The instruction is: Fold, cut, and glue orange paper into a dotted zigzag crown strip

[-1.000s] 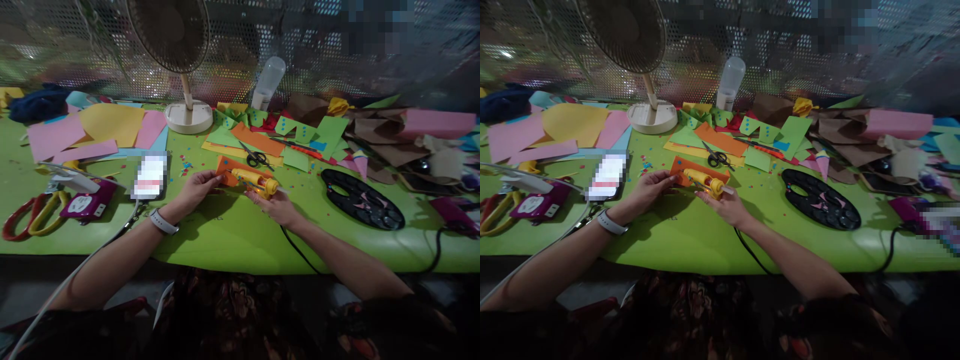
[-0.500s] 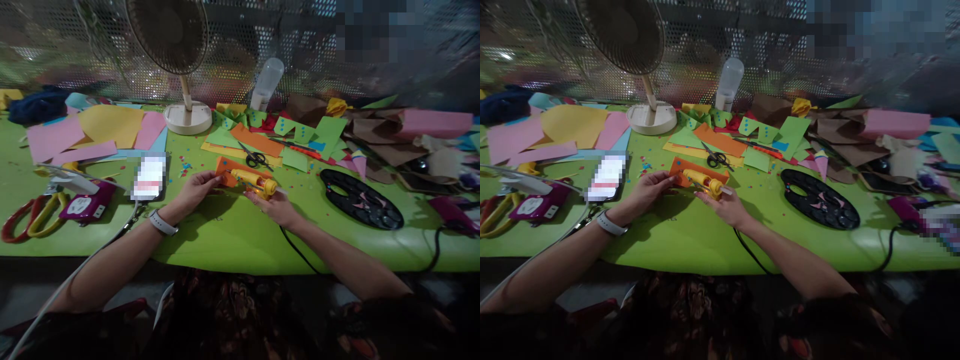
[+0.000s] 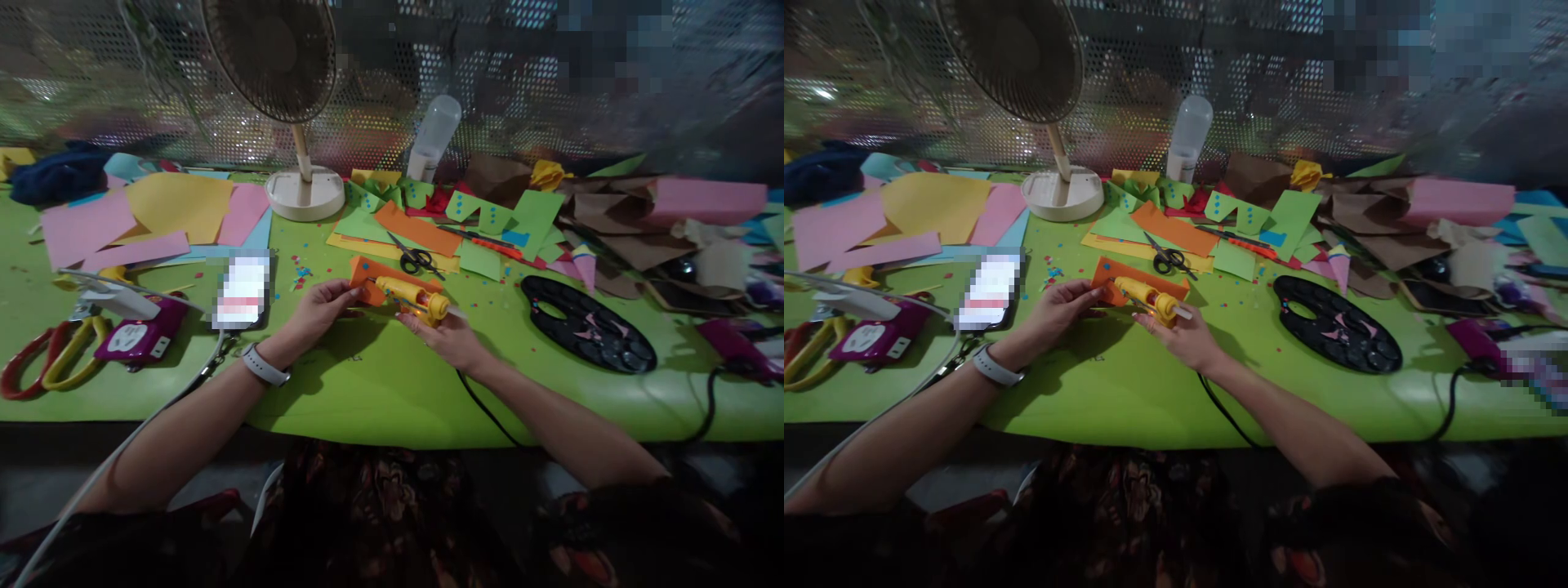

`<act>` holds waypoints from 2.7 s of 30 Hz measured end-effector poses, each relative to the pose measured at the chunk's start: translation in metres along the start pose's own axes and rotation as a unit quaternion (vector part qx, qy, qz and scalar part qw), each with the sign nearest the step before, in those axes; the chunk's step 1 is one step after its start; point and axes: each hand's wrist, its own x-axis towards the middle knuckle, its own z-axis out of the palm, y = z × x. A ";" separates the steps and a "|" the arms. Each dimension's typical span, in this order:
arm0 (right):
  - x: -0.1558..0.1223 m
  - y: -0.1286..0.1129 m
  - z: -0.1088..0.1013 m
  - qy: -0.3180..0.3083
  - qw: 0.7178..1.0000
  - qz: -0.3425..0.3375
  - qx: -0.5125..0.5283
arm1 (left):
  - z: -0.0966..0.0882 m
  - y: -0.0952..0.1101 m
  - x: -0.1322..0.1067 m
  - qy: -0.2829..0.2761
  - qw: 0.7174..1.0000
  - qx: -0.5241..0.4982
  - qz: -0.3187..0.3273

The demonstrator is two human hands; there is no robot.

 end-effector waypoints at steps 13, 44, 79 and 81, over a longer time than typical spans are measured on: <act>-0.026 -0.013 -0.057 0.133 0.846 -0.274 -0.437 | -0.005 0.000 0.002 0.009 1.000 -0.030 -0.002; 0.004 -0.021 -0.043 -0.071 0.918 -0.122 -0.372 | 0.002 0.018 -0.005 0.097 0.977 -0.156 0.106; 0.169 -0.023 0.119 -0.213 0.747 -0.236 -0.583 | -0.051 0.046 0.010 0.274 0.914 -0.231 0.190; 0.168 -0.024 0.119 -0.213 0.742 -0.235 -0.590 | -0.051 0.046 0.010 0.272 0.915 -0.229 0.189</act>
